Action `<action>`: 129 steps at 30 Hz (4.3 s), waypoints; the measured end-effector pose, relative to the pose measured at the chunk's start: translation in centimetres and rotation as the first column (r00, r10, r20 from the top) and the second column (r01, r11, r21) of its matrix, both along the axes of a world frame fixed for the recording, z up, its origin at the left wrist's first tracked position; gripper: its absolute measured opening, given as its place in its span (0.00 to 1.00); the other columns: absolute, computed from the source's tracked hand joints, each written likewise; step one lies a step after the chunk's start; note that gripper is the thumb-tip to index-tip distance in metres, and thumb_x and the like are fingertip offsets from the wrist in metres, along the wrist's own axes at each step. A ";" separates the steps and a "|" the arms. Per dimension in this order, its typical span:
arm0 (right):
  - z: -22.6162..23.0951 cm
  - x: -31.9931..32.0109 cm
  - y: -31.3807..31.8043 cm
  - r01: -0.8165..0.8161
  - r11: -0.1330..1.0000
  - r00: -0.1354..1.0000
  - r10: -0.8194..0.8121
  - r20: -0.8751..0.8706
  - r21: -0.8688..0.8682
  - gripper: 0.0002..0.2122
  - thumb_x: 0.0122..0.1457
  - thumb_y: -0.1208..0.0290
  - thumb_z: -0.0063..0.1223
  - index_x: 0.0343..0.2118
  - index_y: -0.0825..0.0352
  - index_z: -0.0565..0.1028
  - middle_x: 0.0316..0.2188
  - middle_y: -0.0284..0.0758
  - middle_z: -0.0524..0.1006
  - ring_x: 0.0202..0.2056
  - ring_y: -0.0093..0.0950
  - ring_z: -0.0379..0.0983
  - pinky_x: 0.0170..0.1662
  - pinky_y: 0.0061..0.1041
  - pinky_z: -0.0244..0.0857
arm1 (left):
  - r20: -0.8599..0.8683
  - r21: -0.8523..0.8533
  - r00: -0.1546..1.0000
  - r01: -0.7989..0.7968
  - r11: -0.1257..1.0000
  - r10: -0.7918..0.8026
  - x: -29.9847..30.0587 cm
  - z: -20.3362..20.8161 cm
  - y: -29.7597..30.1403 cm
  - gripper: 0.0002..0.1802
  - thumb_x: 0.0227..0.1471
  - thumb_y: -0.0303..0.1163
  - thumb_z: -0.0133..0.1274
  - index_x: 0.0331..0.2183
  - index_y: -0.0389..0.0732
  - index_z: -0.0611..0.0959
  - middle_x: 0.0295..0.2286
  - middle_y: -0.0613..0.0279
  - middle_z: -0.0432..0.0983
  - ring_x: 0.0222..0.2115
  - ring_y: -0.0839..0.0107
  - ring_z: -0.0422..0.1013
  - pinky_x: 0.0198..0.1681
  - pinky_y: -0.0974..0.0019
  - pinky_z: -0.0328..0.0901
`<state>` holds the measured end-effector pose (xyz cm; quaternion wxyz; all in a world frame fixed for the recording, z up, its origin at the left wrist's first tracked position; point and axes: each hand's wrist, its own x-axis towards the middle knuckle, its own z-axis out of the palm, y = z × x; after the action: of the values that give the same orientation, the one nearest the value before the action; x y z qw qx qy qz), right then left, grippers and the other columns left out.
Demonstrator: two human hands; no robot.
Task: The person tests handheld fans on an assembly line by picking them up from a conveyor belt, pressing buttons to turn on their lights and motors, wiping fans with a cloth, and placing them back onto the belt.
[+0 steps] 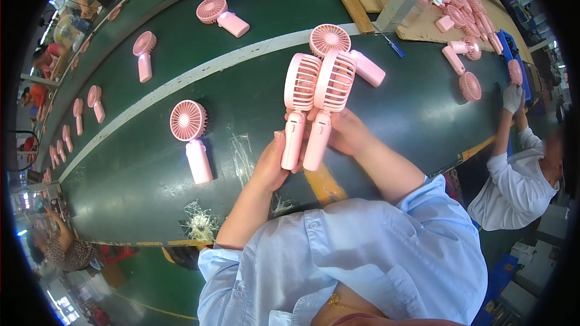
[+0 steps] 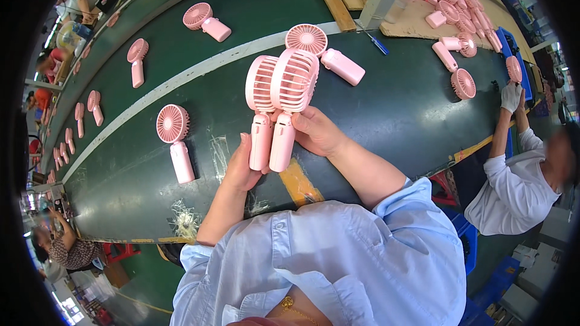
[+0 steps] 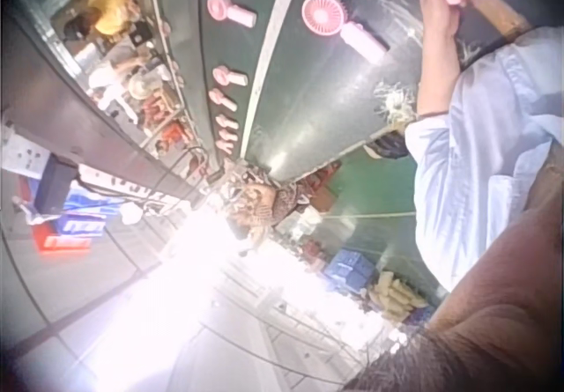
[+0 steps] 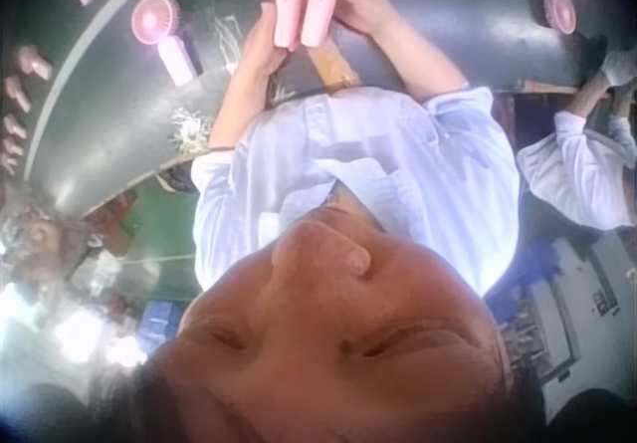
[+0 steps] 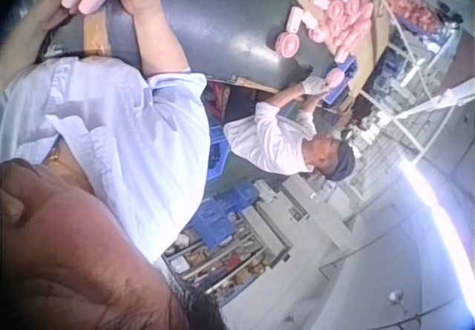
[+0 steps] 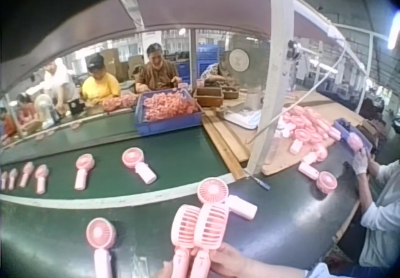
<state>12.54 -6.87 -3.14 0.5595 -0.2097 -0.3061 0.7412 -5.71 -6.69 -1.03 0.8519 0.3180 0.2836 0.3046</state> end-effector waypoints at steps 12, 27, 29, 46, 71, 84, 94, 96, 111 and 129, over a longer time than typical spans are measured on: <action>1.9 0.2 -0.4 -0.014 0.999 0.992 0.018 -0.122 0.039 0.18 0.55 0.60 0.48 0.43 0.69 0.69 0.43 0.38 0.71 0.44 0.30 0.68 0.49 0.31 0.61 | -0.069 -0.044 0.993 -0.097 0.994 0.094 0.9 -1.4 -0.5 0.34 0.49 0.49 0.47 0.50 0.35 0.63 0.42 0.52 0.69 0.43 0.61 0.68 0.47 0.59 0.63; 4.6 28.4 1.5 0.901 0.433 0.374 -0.755 0.539 -0.018 0.13 0.57 0.59 0.43 0.34 0.65 0.70 0.24 0.30 0.70 0.23 0.24 0.66 0.28 0.26 0.64 | -0.524 0.579 0.822 0.152 0.801 0.222 -7.3 3.0 1.9 0.17 0.56 0.35 0.42 0.20 0.37 0.74 0.18 0.66 0.71 0.19 0.80 0.65 0.22 0.76 0.60; 1.7 41.2 -1.5 0.866 0.453 0.198 -0.700 0.686 0.212 0.22 0.57 0.51 0.42 0.41 0.69 0.69 0.30 0.29 0.71 0.31 0.22 0.68 0.32 0.21 0.63 | -0.436 0.683 0.846 0.088 0.725 0.307 -7.9 2.6 4.2 0.23 0.57 0.36 0.39 0.15 0.36 0.74 0.18 0.61 0.72 0.20 0.76 0.67 0.24 0.74 0.61; 10.0 8.0 20.2 -0.558 0.746 -0.188 -0.540 0.820 0.364 0.14 0.53 0.59 0.46 0.31 0.67 0.74 0.28 0.42 0.75 0.31 0.38 0.73 0.36 0.34 0.66 | -0.585 0.702 -0.030 0.481 0.525 0.810 -18.2 -0.3 29.9 0.20 0.52 0.43 0.41 0.31 0.36 0.79 0.31 0.46 0.73 0.37 0.52 0.69 0.40 0.56 0.63; 9.3 2.7 9.0 -0.079 0.991 0.954 0.043 0.298 0.108 0.16 0.53 0.72 0.52 0.43 0.67 0.63 0.34 0.38 0.73 0.34 0.31 0.74 0.36 0.26 0.69 | -0.147 0.492 0.793 -0.460 0.739 0.591 -10.7 6.7 12.5 0.21 0.47 0.34 0.54 0.41 0.34 0.68 0.28 0.57 0.71 0.28 0.66 0.73 0.29 0.69 0.69; 6.5 -2.0 -1.5 0.201 0.980 0.949 -0.190 0.250 -0.016 0.14 0.56 0.67 0.43 0.42 0.70 0.65 0.27 0.39 0.73 0.24 0.25 0.72 0.27 0.22 0.69 | 0.188 0.199 0.875 -0.479 0.855 0.446 -1.3 3.8 -0.5 0.16 0.50 0.34 0.44 0.42 0.40 0.64 0.27 0.55 0.68 0.20 0.66 0.68 0.21 0.67 0.65; 3.2 -2.1 -1.9 0.288 0.951 0.947 -0.266 0.181 -0.111 0.12 0.56 0.68 0.43 0.40 0.69 0.67 0.26 0.38 0.73 0.23 0.25 0.72 0.27 0.22 0.69 | 0.138 0.160 0.922 -0.382 0.910 0.363 -0.7 1.2 0.2 0.17 0.52 0.30 0.45 0.45 0.41 0.63 0.27 0.55 0.69 0.20 0.68 0.68 0.20 0.69 0.64; 3.1 -2.1 -1.8 0.283 0.953 0.943 -0.255 0.213 -0.110 0.12 0.56 0.68 0.44 0.40 0.69 0.67 0.26 0.38 0.74 0.22 0.25 0.72 0.27 0.22 0.69 | 0.136 0.149 0.929 -0.362 0.920 0.343 -0.8 0.7 0.2 0.17 0.52 0.31 0.43 0.44 0.40 0.63 0.27 0.54 0.69 0.19 0.67 0.68 0.20 0.69 0.65; 2.4 -0.9 -1.2 0.214 0.977 0.919 -0.199 0.340 -0.006 0.11 0.57 0.71 0.44 0.40 0.70 0.66 0.25 0.38 0.73 0.22 0.25 0.72 0.26 0.20 0.67 | -0.032 0.246 0.910 -0.395 0.885 0.414 -0.6 -0.2 0.5 0.16 0.51 0.35 0.42 0.40 0.38 0.64 0.26 0.52 0.69 0.20 0.66 0.68 0.20 0.68 0.65; 2.5 -0.5 -1.0 0.205 0.976 0.922 -0.167 0.351 -0.074 0.11 0.56 0.70 0.45 0.40 0.69 0.66 0.27 0.37 0.72 0.22 0.25 0.72 0.26 0.21 0.67 | 0.006 0.149 0.937 -0.346 0.926 0.349 -1.0 -0.5 0.6 0.14 0.50 0.31 0.43 0.40 0.39 0.64 0.25 0.53 0.70 0.20 0.68 0.69 0.22 0.68 0.66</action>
<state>12.07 -7.89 -0.62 0.5532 -0.3937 -0.3364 0.6525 -6.71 -6.04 -1.49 0.7555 0.3280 0.3211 0.4675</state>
